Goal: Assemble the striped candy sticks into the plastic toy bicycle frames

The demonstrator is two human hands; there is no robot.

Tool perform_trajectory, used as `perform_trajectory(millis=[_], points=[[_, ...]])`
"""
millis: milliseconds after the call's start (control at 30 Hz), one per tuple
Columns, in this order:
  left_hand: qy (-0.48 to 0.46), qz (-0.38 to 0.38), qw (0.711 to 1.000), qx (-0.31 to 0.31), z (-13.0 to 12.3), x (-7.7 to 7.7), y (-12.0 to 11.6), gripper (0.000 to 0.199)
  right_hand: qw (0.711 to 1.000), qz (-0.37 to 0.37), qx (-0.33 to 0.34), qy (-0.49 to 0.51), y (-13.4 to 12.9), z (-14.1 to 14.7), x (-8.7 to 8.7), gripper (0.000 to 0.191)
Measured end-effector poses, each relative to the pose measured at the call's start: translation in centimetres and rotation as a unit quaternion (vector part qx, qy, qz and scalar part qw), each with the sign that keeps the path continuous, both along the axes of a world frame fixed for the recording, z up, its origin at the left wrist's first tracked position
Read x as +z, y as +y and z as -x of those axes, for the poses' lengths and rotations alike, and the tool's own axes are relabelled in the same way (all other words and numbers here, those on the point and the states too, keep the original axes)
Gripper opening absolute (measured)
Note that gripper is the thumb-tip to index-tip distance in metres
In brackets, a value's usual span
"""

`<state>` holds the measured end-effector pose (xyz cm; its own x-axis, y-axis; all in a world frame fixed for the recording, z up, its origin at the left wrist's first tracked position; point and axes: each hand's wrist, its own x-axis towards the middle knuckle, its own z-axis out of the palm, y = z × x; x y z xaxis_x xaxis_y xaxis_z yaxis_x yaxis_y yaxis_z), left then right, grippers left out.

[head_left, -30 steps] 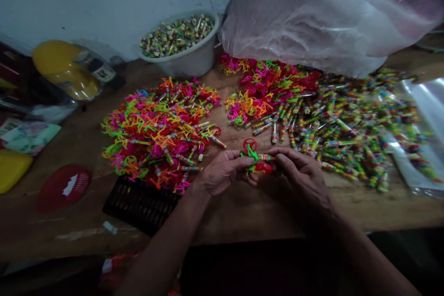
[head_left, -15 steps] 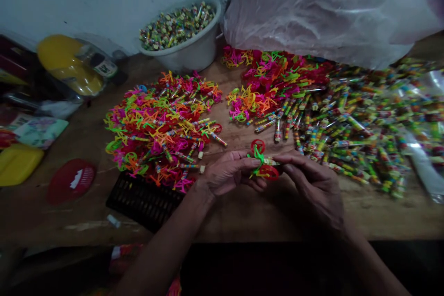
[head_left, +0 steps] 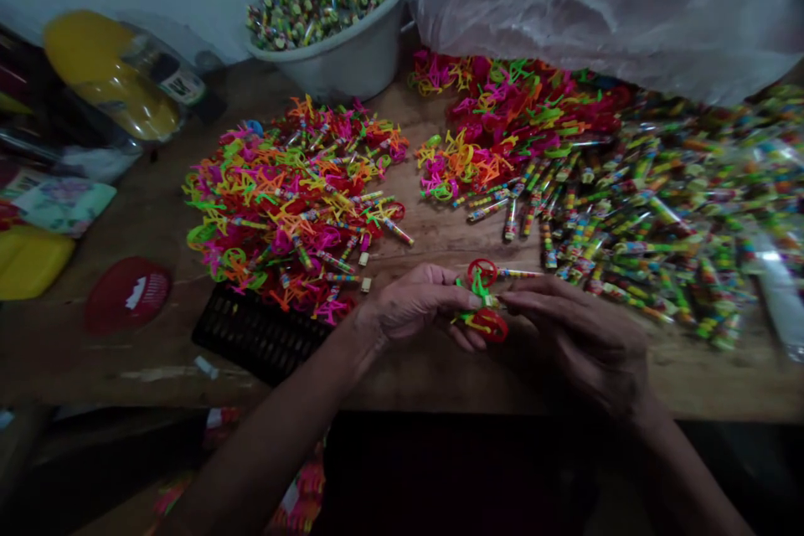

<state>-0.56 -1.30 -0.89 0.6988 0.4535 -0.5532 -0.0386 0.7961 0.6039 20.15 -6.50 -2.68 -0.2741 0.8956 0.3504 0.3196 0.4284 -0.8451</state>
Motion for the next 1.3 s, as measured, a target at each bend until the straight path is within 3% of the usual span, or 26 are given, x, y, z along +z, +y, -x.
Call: perform_trajectory(millis=[100,200,300,367,433,500,567,600,700,733,767,800,833,867,900,967,1033,1200,1300], points=[[0.029,-0.01,1.0,0.001,-0.4,-0.5,-0.4,0.017,0.996,0.005,0.078,-0.052,0.4,-0.7,0.5,0.039],[0.027,0.008,1.0,0.004,-0.1,-1.0,-0.8,0.023,0.994,-0.012,0.089,-0.063,0.3,0.0,0.5,0.042],[0.1,-0.061,0.993,0.023,2.0,-0.1,-0.9,0.024,0.997,-0.019,0.024,-0.07,0.2,1.4,0.0,0.047],[0.219,-0.162,0.96,0.068,4.9,1.7,-0.5,0.024,0.993,-0.01,-0.076,-0.092,0.4,2.0,-0.5,0.051],[0.351,-0.251,0.888,0.157,8.5,4.1,0.4,0.025,0.976,-0.042,-0.157,-0.144,1.0,2.2,-1.0,0.043],[0.48,-0.309,0.789,0.229,12.0,6.6,1.6,0.026,0.949,-0.111,-0.182,-0.233,1.6,2.1,-1.6,0.029],[0.615,-0.357,0.667,0.22,14.7,8.5,2.7,0.026,0.923,-0.127,-0.175,-0.319,2.0,2.2,-2.3,0.026],[0.68,-0.383,0.594,0.195,15.6,9.2,3.3,0.026,0.913,-0.115,-0.173,-0.35,2.0,2.3,-2.7,0.027],[0.784,-0.465,0.376,0.166,15.8,9.7,4.4,0.031,0.904,-0.071,-0.164,-0.388,1.6,2.8,-3.6,0.029],[0.782,-0.496,0.329,0.184,15.0,9.4,4.6,0.038,0.906,-0.064,-0.161,-0.387,1.3,2.9,-3.8,0.029],[0.764,-0.53,0.304,0.206,13.9,9.0,4.7,0.043,0.908,-0.061,-0.158,-0.382,1.1,3.0,-4.0,0.028],[0.735,-0.566,0.302,0.22,12.5,8.4,4.8,0.043,0.911,-0.06,-0.156,-0.377,1.0,3.1,-4.1,0.028],[0.699,-0.601,0.317,0.221,10.8,7.8,4.9,0.038,0.913,-0.059,-0.154,-0.372,0.8,3.1,-4.2,0.028],[0.662,-0.631,0.349,0.203,9.1,7.0,5.2,0.03,0.915,-0.062,-0.153,-0.367,0.8,3.0,-4.3,0.029],[0.624,-0.65,0.4,0.168,7.3,6.2,5.5,0.024,0.917,-0.069,-0.151,-0.362,0.7,3.0,-4.4,0.029],[0.587,-0.634,0.492,0.104,4.4,4.7,6.8,0.023,0.92,-0.089,-0.154,-0.349,0.7,2.9,-4.6,0.028],[0.605,-0.582,0.536,0.091,2.6,3.4,8.8,0.024,0.922,-0.108,-0.168,-0.331,0.7,2.9,-4.8,0.026],[0.663,-0.487,0.562,0.087,1.6,1.7,14.8,0.035,0.928,-0.129,-0.184,-0.296,1.2,3.1,-5.6,0.021],[0.671,-0.464,0.572,0.086,0.6,0.9,16.8,0.041,0.93,-0.135,-0.172,-0.295,1.4,3.0,-5.9,0.021]])
